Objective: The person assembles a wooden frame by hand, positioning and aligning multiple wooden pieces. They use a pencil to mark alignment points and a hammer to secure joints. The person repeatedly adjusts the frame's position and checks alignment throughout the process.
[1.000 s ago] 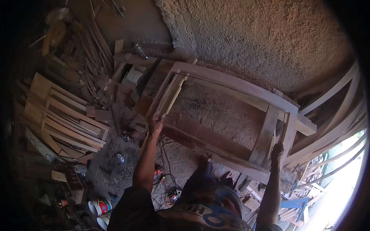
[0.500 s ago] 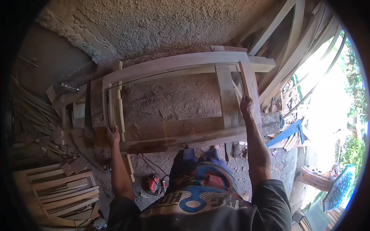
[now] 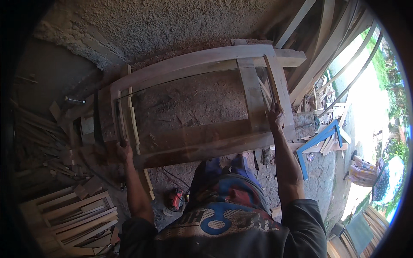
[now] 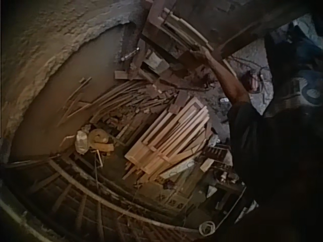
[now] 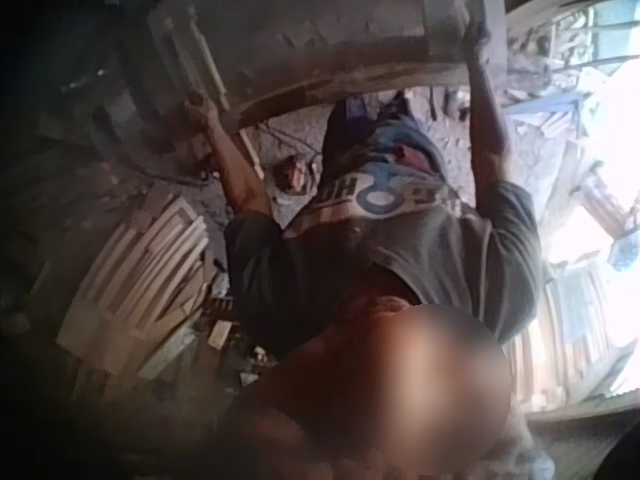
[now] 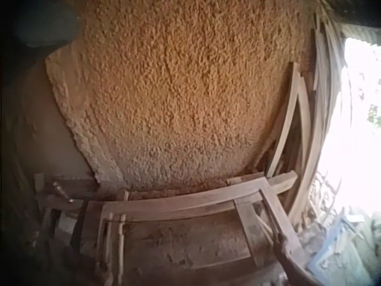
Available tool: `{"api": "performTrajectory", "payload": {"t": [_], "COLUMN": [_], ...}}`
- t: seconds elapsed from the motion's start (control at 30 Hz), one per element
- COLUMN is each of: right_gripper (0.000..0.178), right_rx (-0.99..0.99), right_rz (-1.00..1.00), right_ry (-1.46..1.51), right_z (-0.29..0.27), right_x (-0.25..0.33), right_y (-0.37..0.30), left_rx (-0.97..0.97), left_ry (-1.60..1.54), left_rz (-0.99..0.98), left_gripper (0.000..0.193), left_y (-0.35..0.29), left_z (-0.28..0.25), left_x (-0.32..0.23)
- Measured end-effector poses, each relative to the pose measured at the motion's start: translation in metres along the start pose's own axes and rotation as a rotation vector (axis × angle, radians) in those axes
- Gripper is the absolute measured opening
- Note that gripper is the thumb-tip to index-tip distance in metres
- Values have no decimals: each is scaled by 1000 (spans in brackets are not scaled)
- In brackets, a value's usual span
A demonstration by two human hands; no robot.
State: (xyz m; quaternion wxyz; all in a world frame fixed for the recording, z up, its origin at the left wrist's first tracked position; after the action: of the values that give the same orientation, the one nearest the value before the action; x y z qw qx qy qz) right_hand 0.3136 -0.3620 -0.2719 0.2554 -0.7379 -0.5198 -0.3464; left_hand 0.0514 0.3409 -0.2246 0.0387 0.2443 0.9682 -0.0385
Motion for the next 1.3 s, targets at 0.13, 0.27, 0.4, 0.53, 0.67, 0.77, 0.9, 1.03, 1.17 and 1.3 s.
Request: {"api": "performTrajectory", "payload": {"t": [0.13,0.27,0.4,0.53,0.67,0.77,0.9,1.03,1.17,1.3], "right_gripper": [42,39,30,32,32,28,36,38,40,36], "right_rx": [-121,-54,-146,-56,-62,-14,164,178,339,312], "right_rz": [-117,-129,-174,-183,-247,-185,9,-7,-4,-61], "right_ry": [-1,-62,-103,-156,-261,-160,-176,-150,-129,-76], "right_z": [-23,8,-9,16,-6,-11,-25,-57,-29,-45], "right_x": [-9,31,-15,-20,-44,-2,39,-16,35,-2], "right_y": [-11,-28,-19,-18,-22,-43,-42,-16,-34,-12], "left_rx": [38,-23,90,7,68,88,42,115,-19,-288], "left_ry": [52,85,144,126,183,92,154,128,222,8], "left_rz": [4,-58,-74,-48,-32,-40,-25,22,-33,129], "left_gripper": [75,75,76,74,72,67,71,76,76,68], "left_y": [-36,-24,-42,-29,-24,-24,-12,-20,12,-14], "left_z": [-13,3,-21,-23,-18,-11,-6,13,19,31], "left_x": [-31,23,-33,3,-19,12,37,-9,63,42]}}
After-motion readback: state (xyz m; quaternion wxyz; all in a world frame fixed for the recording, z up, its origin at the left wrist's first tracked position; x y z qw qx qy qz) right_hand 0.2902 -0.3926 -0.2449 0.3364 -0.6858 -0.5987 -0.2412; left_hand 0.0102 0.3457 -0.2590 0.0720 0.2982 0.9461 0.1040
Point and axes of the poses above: each hand's wrist, its own y-axis towards the middle knuckle, its own z-axis out of the palm, x = y × z, the point moved 1 cm from there along y, towards the middle knuckle, and after that the axes turned 13 degrees about y, right-handed, at the moved point
